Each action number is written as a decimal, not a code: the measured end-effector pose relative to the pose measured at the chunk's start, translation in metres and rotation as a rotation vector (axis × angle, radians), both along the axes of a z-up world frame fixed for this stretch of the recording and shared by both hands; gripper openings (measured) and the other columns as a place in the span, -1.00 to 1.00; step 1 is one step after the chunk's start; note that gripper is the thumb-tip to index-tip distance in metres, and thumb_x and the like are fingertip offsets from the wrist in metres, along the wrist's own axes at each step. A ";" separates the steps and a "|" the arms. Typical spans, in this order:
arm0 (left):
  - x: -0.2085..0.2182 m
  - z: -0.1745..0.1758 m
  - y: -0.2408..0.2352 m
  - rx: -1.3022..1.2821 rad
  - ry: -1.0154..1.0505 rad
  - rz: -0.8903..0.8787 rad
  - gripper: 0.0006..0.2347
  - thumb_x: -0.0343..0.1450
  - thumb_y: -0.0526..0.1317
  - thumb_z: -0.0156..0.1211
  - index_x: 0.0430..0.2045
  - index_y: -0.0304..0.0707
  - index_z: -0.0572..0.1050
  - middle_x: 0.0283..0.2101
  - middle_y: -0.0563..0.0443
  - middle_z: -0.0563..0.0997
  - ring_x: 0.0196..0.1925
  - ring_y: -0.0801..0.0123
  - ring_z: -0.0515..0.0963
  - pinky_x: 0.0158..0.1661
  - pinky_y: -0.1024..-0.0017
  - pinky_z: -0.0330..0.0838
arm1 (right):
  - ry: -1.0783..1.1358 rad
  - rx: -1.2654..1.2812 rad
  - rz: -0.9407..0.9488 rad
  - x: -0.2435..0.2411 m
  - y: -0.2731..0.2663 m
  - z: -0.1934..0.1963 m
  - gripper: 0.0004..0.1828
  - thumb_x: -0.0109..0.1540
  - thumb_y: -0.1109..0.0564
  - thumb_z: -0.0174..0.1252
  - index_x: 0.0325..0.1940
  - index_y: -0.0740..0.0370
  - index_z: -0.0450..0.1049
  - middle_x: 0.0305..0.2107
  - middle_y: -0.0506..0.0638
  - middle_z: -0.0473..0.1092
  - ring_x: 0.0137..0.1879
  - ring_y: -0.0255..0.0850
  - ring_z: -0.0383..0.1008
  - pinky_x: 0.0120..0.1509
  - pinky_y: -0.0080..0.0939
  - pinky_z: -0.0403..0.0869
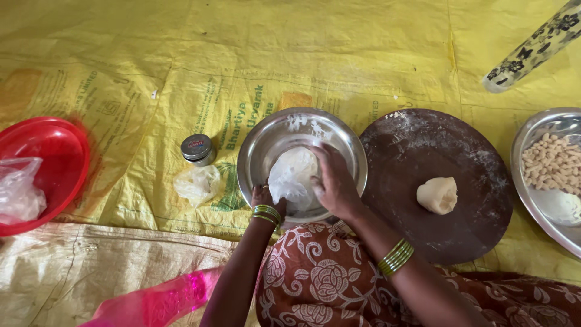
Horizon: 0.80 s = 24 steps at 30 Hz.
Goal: The person kneads a small piece of dough on a wooden board, then rolls it into a long cylindrical shape using both hands. The person continues to elongate and smooth the dough by hand.
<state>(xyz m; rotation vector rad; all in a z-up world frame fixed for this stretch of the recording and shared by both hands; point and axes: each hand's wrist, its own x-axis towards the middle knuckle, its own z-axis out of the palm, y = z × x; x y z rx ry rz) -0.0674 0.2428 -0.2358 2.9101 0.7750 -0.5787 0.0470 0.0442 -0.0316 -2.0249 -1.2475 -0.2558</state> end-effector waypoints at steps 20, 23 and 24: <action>0.020 0.140 -0.040 -0.079 0.192 -0.191 -0.37 0.41 -0.06 0.24 0.37 -0.31 0.19 0.51 -0.10 0.03 0.53 0.16 -0.05 0.37 -0.25 -0.22 | 0.234 -1.374 0.290 0.012 0.013 -0.082 -0.28 0.30 -0.31 -0.11 0.49 -0.01 0.18 0.49 -0.01 -0.07 0.59 -0.08 -0.16 0.64 0.25 -0.18; 0.021 0.147 -0.043 -0.142 0.216 -0.163 -0.40 0.44 0.04 0.17 0.36 -0.22 0.20 0.50 -0.13 0.01 0.53 0.12 -0.05 0.38 -0.25 -0.19 | 0.257 -1.339 0.229 0.006 0.012 -0.082 -0.24 0.32 -0.38 -0.17 0.48 0.06 0.18 0.52 0.05 -0.13 0.62 -0.05 -0.23 0.63 0.28 -0.20; 0.022 0.152 -0.042 -0.159 0.288 -0.179 -0.45 0.45 0.02 0.16 0.34 -0.12 0.27 0.52 -0.14 0.04 0.56 0.10 -0.03 0.41 -0.23 -0.14 | 0.258 -1.335 0.199 0.003 0.012 -0.078 -0.22 0.33 -0.41 -0.19 0.48 0.08 0.18 0.53 0.07 -0.15 0.64 -0.05 -0.25 0.63 0.29 -0.20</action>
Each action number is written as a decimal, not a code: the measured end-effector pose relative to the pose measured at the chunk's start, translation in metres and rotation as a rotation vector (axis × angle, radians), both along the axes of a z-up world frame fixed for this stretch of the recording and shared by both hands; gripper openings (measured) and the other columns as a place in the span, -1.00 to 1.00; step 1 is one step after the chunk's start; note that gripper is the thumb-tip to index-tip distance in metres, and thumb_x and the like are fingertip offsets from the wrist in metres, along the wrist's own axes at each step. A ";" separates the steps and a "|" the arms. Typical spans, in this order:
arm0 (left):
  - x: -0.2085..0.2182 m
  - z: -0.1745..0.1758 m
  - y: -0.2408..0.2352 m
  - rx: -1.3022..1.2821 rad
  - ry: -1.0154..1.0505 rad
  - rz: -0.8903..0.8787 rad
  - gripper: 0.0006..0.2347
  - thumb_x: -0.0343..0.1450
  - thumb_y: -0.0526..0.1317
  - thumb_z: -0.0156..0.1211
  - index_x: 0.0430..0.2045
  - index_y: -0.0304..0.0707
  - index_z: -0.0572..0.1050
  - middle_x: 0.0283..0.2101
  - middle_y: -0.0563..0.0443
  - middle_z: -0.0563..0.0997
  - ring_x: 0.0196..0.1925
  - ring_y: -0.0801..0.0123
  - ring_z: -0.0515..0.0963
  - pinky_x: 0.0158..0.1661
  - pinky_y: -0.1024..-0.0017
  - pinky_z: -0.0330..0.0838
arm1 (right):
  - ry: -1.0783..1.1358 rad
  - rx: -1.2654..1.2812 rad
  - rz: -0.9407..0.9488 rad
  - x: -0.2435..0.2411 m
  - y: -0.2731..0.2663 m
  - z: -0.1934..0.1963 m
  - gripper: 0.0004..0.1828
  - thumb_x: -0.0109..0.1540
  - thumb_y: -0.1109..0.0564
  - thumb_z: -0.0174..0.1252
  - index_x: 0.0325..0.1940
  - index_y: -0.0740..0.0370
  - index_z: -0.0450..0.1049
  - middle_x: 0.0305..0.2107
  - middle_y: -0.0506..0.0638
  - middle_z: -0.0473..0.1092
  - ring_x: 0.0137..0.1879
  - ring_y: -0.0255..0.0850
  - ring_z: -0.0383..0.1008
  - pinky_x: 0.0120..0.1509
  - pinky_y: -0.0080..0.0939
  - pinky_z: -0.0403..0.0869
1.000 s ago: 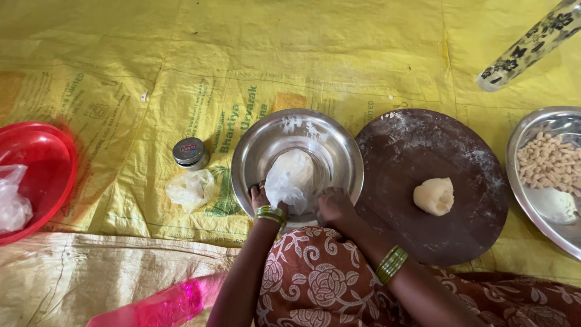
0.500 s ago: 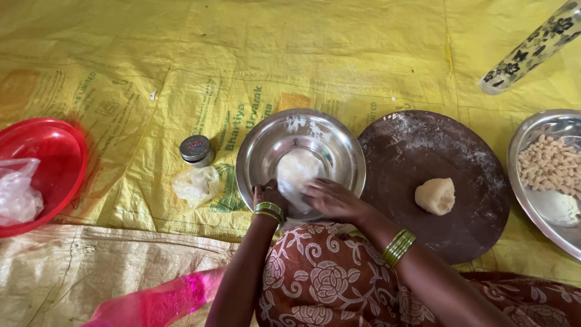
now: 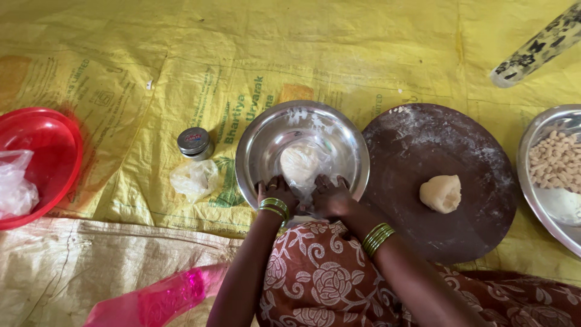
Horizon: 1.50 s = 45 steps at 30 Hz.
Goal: The person kneads a small piece of dough on a wooden board, then rolls it into a long cylindrical shape using both hands. The person continues to elongate and smooth the dough by hand.
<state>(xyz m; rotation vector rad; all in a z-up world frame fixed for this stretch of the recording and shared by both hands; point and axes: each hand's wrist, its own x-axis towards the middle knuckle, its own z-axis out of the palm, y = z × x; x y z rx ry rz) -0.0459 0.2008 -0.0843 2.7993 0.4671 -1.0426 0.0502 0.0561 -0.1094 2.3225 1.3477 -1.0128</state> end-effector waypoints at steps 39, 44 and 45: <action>0.113 -0.105 0.102 -0.167 -0.585 0.434 -0.63 0.41 0.11 0.24 -0.19 -0.23 0.62 -0.12 -0.35 0.66 -0.06 -0.12 0.66 0.01 0.06 0.53 | -0.279 1.360 -0.410 0.020 0.027 0.003 -0.63 0.26 0.16 0.20 0.15 0.21 0.42 0.06 0.14 0.37 0.23 0.10 0.35 0.31 0.11 0.27; 0.127 -0.107 0.103 -0.276 -0.614 0.340 -0.57 0.45 0.18 0.18 -0.11 -0.22 0.60 -0.03 -0.25 0.66 0.04 -0.07 0.63 0.09 0.10 0.49 | -0.271 1.346 -0.411 0.020 0.031 0.009 -0.69 0.27 0.17 0.22 0.10 0.19 0.45 0.02 0.08 0.41 0.20 0.04 0.37 0.32 0.13 0.23; 0.131 -0.105 0.102 -0.399 -0.609 0.357 -0.55 0.41 0.19 0.20 -0.08 -0.19 0.59 -0.03 -0.23 0.66 0.04 -0.05 0.63 0.09 0.12 0.49 | -0.280 1.324 -0.399 0.019 0.030 0.006 -0.73 0.25 0.18 0.22 0.04 0.16 0.47 -0.01 0.03 0.44 0.19 0.00 0.39 0.33 0.13 0.22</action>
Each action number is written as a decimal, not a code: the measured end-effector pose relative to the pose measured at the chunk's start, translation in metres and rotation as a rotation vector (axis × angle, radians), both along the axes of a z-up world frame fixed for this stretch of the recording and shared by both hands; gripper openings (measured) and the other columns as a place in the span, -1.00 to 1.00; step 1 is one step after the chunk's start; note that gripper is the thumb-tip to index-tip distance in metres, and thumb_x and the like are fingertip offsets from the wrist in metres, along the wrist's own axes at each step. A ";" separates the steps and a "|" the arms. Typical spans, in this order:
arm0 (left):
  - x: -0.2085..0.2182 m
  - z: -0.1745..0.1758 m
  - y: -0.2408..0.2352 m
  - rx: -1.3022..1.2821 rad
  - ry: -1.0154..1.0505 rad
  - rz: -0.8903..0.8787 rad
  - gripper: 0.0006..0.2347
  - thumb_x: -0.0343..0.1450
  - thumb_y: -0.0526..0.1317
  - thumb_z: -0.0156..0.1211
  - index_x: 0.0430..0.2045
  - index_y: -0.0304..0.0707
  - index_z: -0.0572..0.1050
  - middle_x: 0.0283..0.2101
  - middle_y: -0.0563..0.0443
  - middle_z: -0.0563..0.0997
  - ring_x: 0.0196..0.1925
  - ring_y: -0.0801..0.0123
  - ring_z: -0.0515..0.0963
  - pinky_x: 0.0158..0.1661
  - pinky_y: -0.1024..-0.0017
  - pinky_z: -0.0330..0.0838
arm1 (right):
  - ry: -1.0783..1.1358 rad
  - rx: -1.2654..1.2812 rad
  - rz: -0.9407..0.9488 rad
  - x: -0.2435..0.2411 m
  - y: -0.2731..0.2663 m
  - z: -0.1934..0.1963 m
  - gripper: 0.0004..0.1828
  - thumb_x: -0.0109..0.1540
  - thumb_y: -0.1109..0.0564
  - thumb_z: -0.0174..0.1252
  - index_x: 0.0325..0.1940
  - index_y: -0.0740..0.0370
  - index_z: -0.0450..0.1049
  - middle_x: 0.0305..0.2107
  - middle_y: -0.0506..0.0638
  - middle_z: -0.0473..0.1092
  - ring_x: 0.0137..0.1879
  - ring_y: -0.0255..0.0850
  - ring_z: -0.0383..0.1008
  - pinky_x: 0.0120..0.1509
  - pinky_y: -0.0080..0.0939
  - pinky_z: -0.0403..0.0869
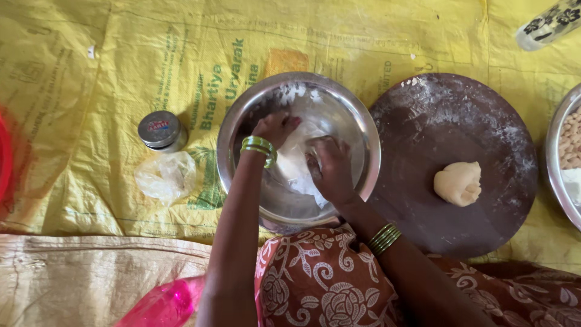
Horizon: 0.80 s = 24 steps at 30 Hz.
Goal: The person kneads a small piece of dough on a wooden board, then rolls it into a long cylindrical shape using both hands. The person continues to elongate and smooth the dough by hand.
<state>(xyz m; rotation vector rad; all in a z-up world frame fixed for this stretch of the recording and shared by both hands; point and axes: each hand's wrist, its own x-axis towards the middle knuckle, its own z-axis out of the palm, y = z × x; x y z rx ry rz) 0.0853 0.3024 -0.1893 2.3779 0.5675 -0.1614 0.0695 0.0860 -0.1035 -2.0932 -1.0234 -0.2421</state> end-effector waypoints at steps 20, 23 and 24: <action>0.016 -0.011 -0.004 0.512 -0.249 -0.191 -0.84 0.40 -0.34 0.25 -0.19 -0.16 0.49 -0.07 -0.20 0.60 -0.31 -0.10 0.70 -0.35 0.03 0.61 | 0.017 -0.204 0.163 -0.007 0.000 -0.005 -0.12 0.13 -0.07 0.41 0.40 0.25 0.17 0.32 0.30 0.17 0.42 0.27 0.16 0.43 0.32 0.12; 0.007 0.003 0.000 0.390 -0.280 -0.168 -0.79 0.31 -0.34 0.27 -0.22 -0.14 0.49 -0.12 -0.21 0.62 -0.31 -0.11 0.69 -0.32 0.04 0.59 | 0.083 -0.406 0.167 -0.011 0.006 -0.004 0.17 -0.08 -0.01 0.49 0.48 0.21 0.00 0.41 0.38 -0.03 0.50 0.38 0.02 0.48 0.32 0.10; 0.002 0.008 0.000 0.364 -0.307 -0.158 -0.79 0.33 -0.38 0.24 -0.20 -0.11 0.50 -0.16 -0.17 0.65 -0.29 -0.08 0.69 -0.29 0.05 0.60 | 0.096 -0.501 0.156 -0.012 0.007 -0.005 0.22 -0.12 0.06 0.50 0.50 0.16 -0.03 0.43 0.37 -0.07 0.52 0.36 0.00 0.51 0.28 0.10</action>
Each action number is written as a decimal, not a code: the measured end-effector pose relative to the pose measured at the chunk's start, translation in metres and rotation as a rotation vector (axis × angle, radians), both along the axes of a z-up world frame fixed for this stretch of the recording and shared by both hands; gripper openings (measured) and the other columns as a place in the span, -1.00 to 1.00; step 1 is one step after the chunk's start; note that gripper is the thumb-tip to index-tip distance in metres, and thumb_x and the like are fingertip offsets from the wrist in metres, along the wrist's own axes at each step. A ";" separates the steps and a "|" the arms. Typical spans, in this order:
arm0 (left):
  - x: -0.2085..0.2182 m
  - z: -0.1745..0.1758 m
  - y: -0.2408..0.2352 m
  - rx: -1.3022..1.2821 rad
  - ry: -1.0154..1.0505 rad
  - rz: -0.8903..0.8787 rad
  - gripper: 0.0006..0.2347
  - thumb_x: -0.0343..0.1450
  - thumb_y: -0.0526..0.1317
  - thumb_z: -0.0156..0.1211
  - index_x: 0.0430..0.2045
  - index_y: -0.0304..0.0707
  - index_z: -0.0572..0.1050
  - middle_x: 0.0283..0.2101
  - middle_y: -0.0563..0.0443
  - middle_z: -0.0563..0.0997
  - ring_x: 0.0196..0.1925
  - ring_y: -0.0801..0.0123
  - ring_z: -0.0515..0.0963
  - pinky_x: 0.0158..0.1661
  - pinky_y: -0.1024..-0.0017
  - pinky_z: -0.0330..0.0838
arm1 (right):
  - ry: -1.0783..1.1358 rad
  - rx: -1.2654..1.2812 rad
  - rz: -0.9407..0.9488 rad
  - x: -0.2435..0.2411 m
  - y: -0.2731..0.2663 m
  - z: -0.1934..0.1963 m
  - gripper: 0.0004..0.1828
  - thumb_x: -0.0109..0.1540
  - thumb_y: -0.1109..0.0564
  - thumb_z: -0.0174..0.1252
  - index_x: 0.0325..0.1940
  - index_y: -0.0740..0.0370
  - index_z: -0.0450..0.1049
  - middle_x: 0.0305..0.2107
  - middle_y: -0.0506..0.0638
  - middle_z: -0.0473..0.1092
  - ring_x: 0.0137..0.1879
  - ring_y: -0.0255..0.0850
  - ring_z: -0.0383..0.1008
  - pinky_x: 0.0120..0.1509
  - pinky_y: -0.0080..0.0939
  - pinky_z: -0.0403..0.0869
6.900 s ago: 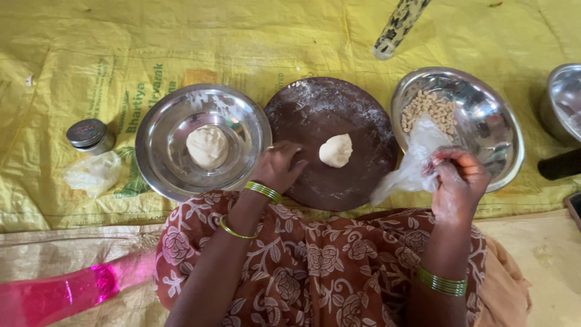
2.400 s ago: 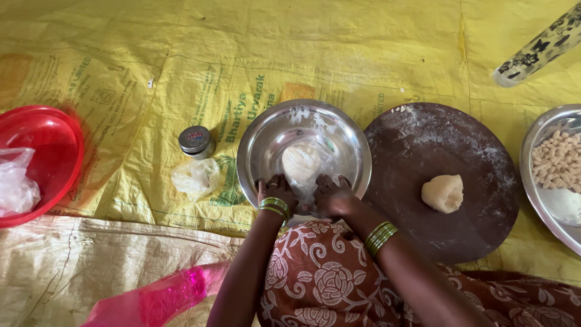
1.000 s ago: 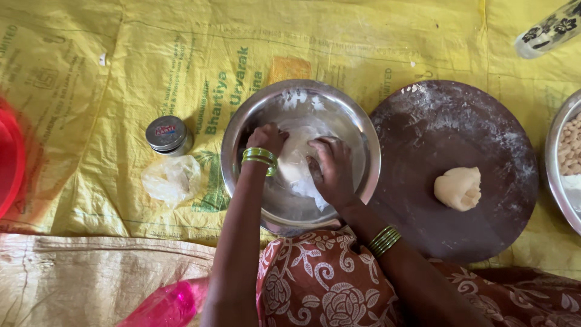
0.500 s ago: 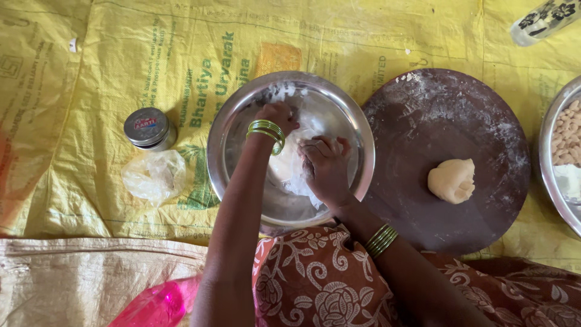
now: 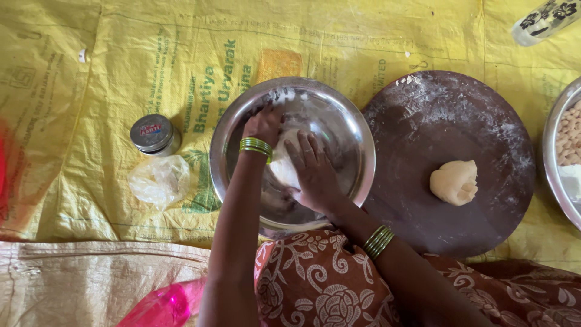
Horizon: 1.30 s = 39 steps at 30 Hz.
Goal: The person kneads a small piece of dough on a wooden board, then rolls it into a long cylindrical shape using both hands. The person continues to elongate and smooth the dough by hand.
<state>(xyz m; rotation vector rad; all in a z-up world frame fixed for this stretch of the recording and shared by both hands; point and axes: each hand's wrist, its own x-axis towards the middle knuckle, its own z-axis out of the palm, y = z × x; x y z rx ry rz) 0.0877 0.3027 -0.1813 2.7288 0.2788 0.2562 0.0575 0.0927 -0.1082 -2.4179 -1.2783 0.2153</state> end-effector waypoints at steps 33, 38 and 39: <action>-0.034 0.016 -0.026 -0.476 0.641 0.481 -0.22 0.49 0.38 -0.43 0.11 -0.34 0.57 0.19 -0.49 0.51 0.35 -0.25 0.42 0.37 0.04 0.23 | -0.047 -0.043 0.007 0.000 -0.005 -0.024 0.29 -0.05 0.22 0.40 0.59 0.16 -0.27 0.46 0.52 -0.27 0.55 0.46 -0.12 0.60 0.21 0.02; -0.004 0.013 -0.026 -0.267 0.530 0.535 -0.46 0.45 0.19 -0.21 0.08 -0.21 0.50 0.14 -0.38 0.52 0.22 -0.24 0.49 0.23 -0.04 0.33 | -0.043 -0.255 0.032 0.003 -0.002 -0.011 0.29 -0.04 0.12 0.39 0.58 0.23 -0.30 0.45 0.56 -0.34 0.56 0.45 -0.22 0.63 0.19 -0.17; 0.000 0.008 -0.030 -0.261 0.396 0.626 -0.49 0.50 0.13 -0.24 0.06 -0.25 0.52 0.11 -0.39 0.57 0.17 -0.24 0.55 0.22 -0.05 0.37 | -0.039 -0.261 0.040 0.004 -0.003 -0.010 0.29 -0.02 0.08 0.39 0.57 0.26 -0.31 0.45 0.56 -0.35 0.57 0.45 -0.24 0.63 0.20 -0.20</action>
